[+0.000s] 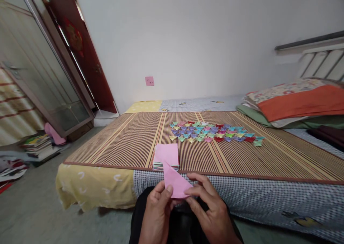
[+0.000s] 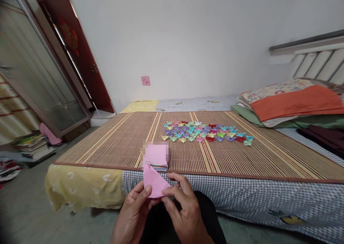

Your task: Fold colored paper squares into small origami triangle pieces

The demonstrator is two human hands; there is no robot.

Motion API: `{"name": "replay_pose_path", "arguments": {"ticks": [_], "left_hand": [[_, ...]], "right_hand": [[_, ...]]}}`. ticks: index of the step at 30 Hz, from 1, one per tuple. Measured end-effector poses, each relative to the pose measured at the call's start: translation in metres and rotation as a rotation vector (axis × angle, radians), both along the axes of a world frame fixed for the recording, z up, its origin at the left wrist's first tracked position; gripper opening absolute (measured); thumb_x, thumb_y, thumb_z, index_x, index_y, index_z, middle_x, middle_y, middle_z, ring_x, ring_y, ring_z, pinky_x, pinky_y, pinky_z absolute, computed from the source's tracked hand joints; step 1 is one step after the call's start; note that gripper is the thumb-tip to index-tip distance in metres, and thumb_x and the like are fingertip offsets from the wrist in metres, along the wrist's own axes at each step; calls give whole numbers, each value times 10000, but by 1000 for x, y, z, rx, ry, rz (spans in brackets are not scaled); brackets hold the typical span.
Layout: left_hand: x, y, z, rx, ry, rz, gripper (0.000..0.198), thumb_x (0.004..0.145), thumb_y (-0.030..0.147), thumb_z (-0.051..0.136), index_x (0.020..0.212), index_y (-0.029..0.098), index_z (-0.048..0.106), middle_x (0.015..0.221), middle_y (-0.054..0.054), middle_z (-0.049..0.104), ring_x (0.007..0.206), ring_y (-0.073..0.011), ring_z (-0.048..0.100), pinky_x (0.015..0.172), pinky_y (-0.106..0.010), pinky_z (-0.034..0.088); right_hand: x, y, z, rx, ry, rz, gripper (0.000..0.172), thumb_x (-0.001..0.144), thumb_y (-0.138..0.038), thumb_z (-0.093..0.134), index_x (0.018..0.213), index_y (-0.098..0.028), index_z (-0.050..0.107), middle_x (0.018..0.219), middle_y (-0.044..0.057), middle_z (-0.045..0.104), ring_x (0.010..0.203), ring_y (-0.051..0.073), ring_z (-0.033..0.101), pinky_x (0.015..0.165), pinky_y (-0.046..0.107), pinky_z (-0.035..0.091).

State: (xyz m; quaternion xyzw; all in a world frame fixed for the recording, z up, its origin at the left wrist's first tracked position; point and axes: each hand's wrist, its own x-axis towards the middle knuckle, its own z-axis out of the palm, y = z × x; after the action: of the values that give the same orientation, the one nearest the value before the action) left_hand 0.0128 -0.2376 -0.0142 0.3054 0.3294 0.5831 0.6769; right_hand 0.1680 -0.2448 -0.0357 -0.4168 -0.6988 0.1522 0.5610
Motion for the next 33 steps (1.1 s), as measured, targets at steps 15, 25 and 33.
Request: {"name": "replay_pose_path", "arguments": {"ticks": [15,25,33], "left_hand": [[3,-3,-6,17,150,28,352,740,454,878,803,117,803,736,-67,732,654,-135,582,618,-211,495],[-13,3,-9,-185,-156,-22,376,578,286,998,853,136,791,675,-2,706,533,-73,596,537,-160,502],[-3,-3,-6,-96,-121,-214,300,729,347,907,925,146,800,670,-14,674,433,-54,498,413,-163,423]], "right_hand": [[-8,3,1,-325,321,90,233,953,-339,627,768,-207,578,766,35,659,725,191,651,688,285,520],[11,3,23,-452,366,232,356,952,-505,622,784,-190,626,738,31,651,661,164,630,642,269,524],[-12,20,43,-560,456,361,390,909,-572,659,922,-183,673,756,-3,625,641,133,582,592,227,490]]}}
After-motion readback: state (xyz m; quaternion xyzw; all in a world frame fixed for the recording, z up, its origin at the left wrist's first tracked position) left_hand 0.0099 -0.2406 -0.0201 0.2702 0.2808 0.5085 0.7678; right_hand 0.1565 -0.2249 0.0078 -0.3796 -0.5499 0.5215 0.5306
